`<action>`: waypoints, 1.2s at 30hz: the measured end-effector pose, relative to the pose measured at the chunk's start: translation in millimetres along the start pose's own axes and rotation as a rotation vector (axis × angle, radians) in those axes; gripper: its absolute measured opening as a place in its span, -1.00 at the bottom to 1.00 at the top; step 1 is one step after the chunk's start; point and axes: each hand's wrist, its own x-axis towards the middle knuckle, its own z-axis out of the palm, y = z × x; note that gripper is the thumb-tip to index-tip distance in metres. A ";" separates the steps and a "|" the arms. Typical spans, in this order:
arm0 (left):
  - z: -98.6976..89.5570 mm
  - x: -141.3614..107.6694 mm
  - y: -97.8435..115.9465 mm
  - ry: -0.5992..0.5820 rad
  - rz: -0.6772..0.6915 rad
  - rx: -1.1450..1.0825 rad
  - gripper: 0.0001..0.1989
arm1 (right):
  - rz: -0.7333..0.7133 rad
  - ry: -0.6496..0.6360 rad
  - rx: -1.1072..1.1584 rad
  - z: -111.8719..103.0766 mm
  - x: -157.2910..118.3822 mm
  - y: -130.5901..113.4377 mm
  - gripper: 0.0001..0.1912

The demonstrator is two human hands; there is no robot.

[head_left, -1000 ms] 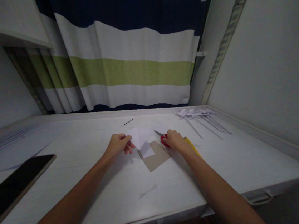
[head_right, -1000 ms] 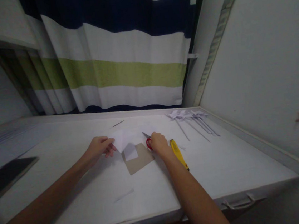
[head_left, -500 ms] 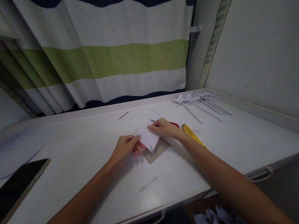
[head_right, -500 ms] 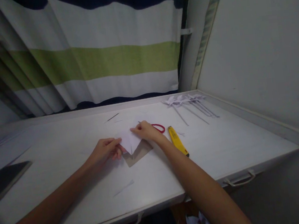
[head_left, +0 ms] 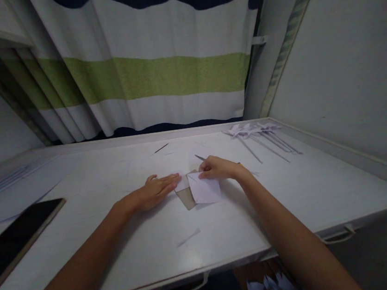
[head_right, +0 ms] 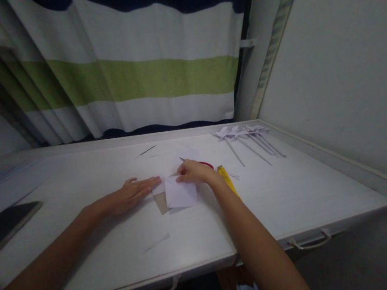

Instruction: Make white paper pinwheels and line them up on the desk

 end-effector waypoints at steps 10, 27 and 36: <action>2.8 2.4 -33.2 0.212 -0.098 0.294 -0.55 | -0.023 -0.070 -0.086 1.8 -6.4 -13.7 -0.89; 7.5 -1.4 51.1 0.484 0.232 0.404 -0.79 | 0.208 0.189 -0.042 28.3 3.9 -18.0 -0.71; 35.2 -3.6 37.1 0.309 0.309 0.383 -0.74 | -0.060 0.244 -0.140 34.8 -8.3 -13.2 -0.80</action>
